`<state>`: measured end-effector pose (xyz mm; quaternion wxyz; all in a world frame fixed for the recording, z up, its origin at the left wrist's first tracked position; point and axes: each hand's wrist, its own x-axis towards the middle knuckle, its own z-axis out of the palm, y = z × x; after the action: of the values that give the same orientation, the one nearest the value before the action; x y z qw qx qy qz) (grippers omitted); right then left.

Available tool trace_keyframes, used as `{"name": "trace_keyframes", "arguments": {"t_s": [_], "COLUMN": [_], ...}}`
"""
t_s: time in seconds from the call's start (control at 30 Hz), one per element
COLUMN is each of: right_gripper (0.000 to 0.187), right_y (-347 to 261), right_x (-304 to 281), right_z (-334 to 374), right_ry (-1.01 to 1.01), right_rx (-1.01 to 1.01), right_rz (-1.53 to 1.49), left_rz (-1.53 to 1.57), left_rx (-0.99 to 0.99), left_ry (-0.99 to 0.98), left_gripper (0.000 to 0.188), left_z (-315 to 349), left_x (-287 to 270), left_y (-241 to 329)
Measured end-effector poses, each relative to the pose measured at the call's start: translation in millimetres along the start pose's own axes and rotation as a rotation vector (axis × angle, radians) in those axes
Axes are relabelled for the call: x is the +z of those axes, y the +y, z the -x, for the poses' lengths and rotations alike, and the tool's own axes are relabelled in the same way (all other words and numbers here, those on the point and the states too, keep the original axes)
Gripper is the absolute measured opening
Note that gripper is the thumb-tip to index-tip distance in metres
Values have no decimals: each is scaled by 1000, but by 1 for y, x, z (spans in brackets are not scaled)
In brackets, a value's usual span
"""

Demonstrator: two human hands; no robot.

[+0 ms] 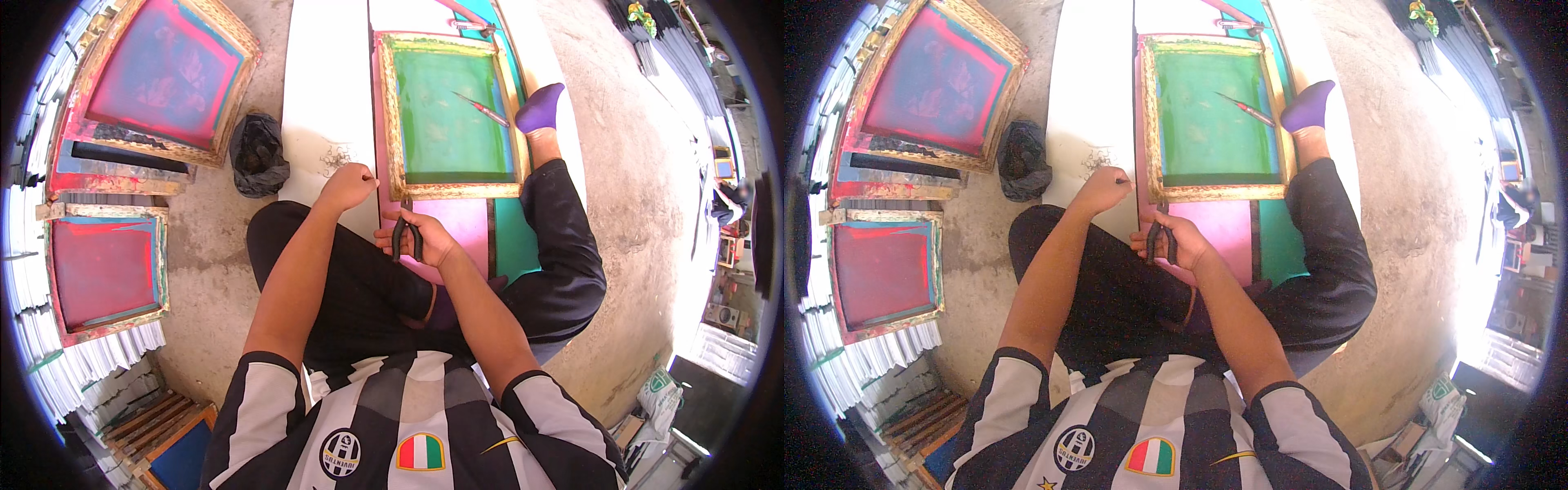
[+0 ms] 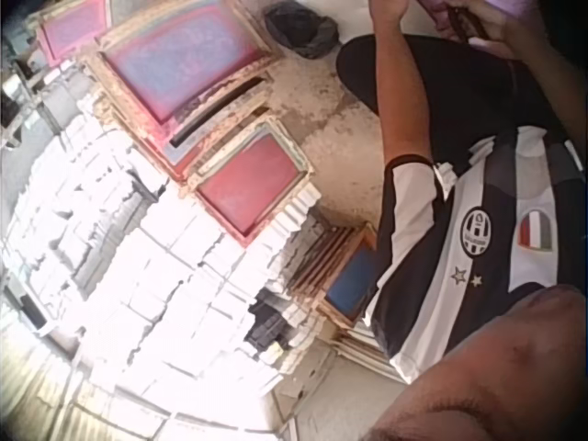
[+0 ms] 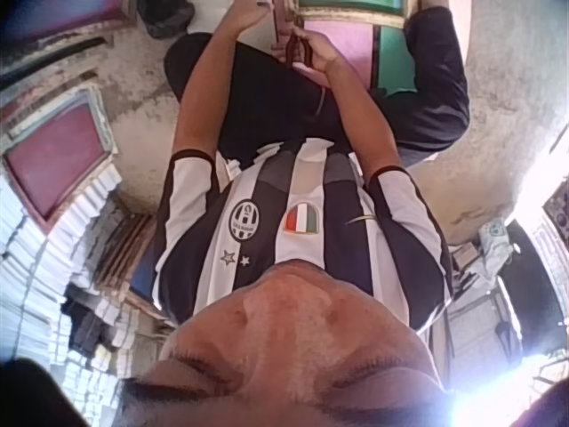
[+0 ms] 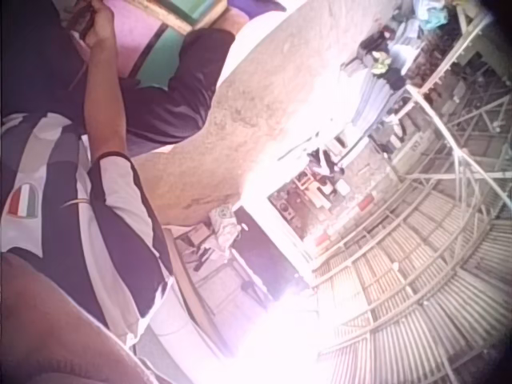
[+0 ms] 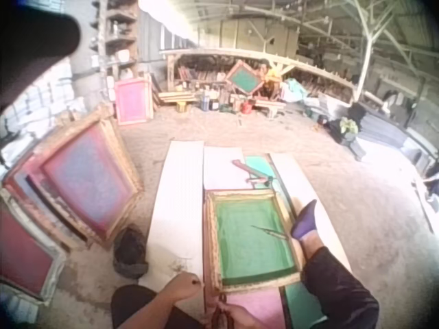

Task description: The person sits on the floor and uses a utility knife to trim excess material from the edges of a rectangular frame. They repeatedly scrape along the frame's perimeter, removing small pieces of debris.

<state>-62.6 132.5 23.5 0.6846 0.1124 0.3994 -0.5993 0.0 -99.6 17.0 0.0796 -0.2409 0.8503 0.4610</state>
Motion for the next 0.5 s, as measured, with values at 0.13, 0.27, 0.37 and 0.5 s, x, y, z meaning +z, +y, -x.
{"name": "trace_keyframes", "arguments": {"t_s": [0.13, 0.27, 0.37, 0.5], "right_gripper": [61, 64, 63, 61], "right_y": [0, 1, 1, 1], "right_x": [-1, -3, -6, -6], "right_z": [-3, -4, -8, -9], "right_ry": [-62, -82, -92, -96], "right_rx": [25, 26, 36, 48], "right_rz": [-93, -102, -134, -162], "left_rz": [-22, -40, -61, -92], "left_rx": [-17, -31, -8, -15], "left_ry": [-12, -16, -6, -18], "left_gripper": [31, 31, 32, 33], "left_z": [-2, -2, -4, -7], "left_x": [-1, 1, 2, 3], "left_y": [0, 0, -2, -3]}}
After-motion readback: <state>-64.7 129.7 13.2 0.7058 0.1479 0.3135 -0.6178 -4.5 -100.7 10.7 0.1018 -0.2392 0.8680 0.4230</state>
